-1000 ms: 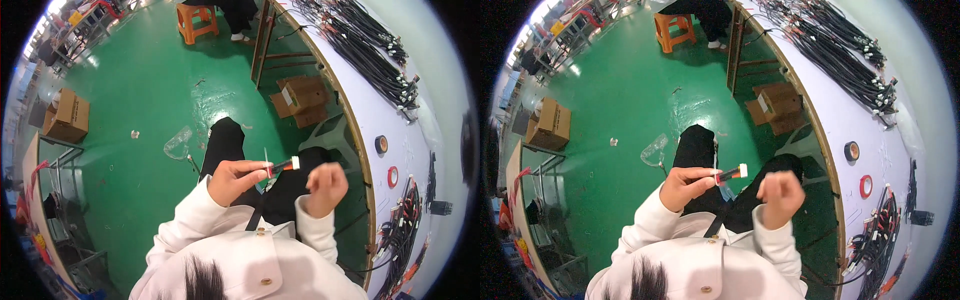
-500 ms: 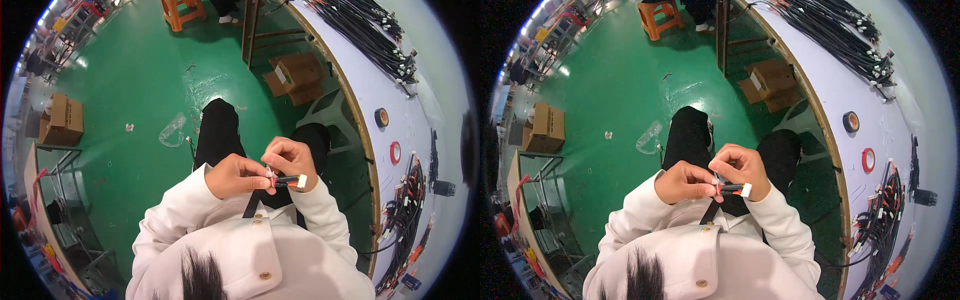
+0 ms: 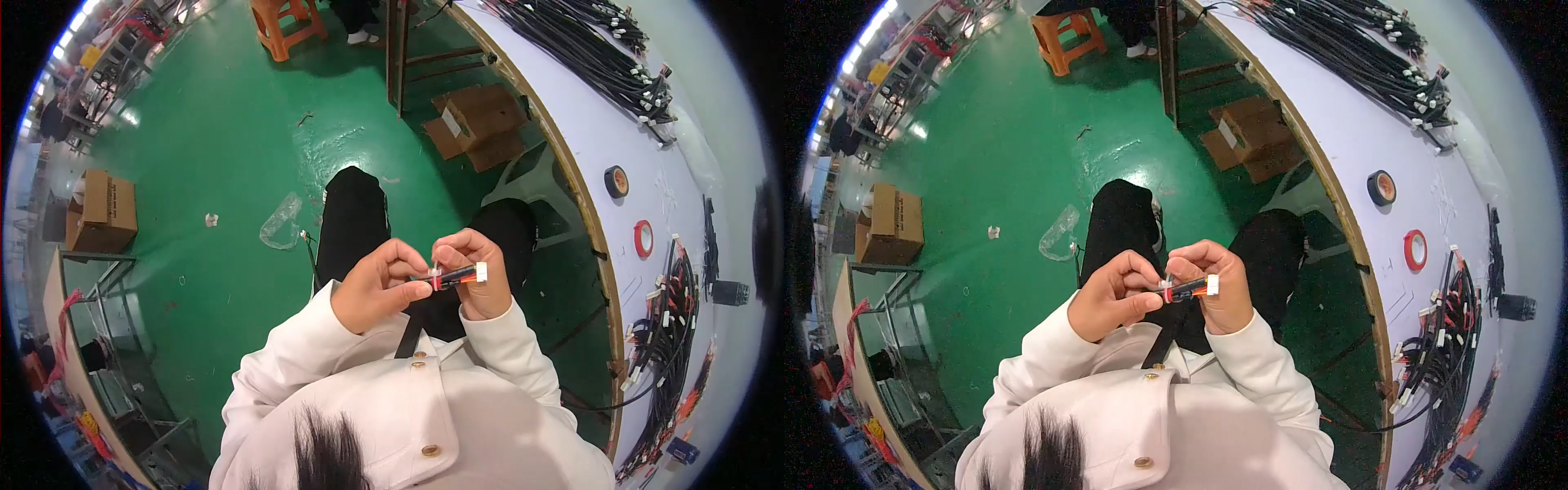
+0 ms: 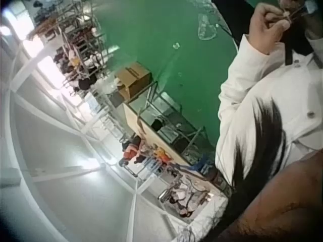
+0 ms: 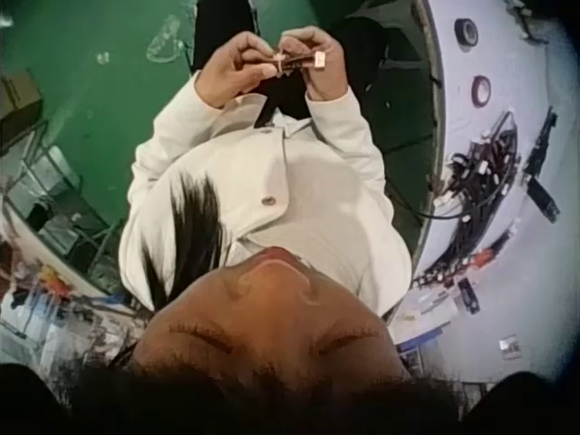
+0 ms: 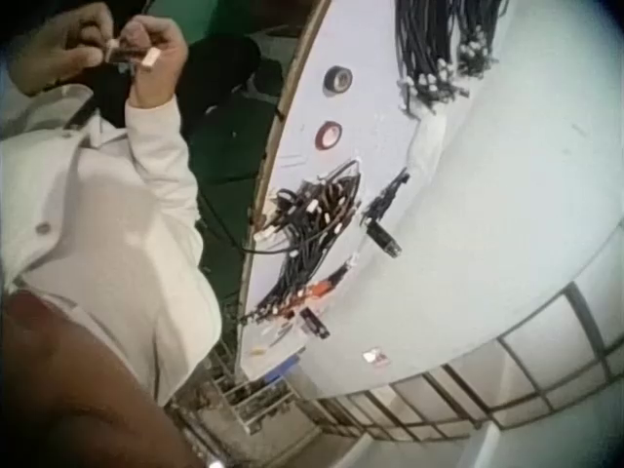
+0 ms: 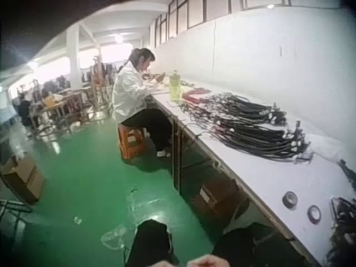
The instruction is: Applying electrical tape to bundle wire harnesses at a factory workstation.
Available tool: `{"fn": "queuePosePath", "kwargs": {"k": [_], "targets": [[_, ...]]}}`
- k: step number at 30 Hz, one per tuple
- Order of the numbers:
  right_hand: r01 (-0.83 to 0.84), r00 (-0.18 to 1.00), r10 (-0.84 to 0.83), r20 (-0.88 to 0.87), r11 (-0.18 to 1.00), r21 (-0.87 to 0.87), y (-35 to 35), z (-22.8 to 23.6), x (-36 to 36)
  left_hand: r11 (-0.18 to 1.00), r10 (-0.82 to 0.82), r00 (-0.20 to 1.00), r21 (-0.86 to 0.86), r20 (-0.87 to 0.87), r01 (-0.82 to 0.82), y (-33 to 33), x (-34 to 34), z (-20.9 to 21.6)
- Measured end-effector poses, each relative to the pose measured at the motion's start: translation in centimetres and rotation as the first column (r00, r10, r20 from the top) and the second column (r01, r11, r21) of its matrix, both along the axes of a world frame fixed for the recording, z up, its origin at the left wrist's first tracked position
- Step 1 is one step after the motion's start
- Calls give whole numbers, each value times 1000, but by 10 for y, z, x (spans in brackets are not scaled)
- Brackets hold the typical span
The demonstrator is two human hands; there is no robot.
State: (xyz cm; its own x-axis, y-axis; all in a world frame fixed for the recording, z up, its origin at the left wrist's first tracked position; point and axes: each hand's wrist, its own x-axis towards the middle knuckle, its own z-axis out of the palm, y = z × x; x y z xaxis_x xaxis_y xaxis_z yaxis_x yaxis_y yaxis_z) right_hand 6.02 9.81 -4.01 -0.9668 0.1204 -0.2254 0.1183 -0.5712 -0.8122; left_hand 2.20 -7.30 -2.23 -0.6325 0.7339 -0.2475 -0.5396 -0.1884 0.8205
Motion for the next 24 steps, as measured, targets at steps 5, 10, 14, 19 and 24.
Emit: {"fn": "queuePosePath", "kwargs": {"k": [5,10,14,19,24], "targets": [[-59,996,62,58,997,-58,1,8,1,997,-10,998,-75,-59,6,4,2,12],[-34,999,32,-21,996,-77,-2,4,1,992,40,981,-106,-189,-61,9,11,15],[-15,998,10,-67,996,-87,-5,4,-1,991,59,989,-115,-133,-75,10,16,16],[27,983,-38,-181,997,-66,-10,2,-1,990,91,990,-99,-111,-102,13,21,18],[69,966,-63,-249,997,16,-14,3,0,979,92,968,-158,-234,-132,12,23,17]]}}
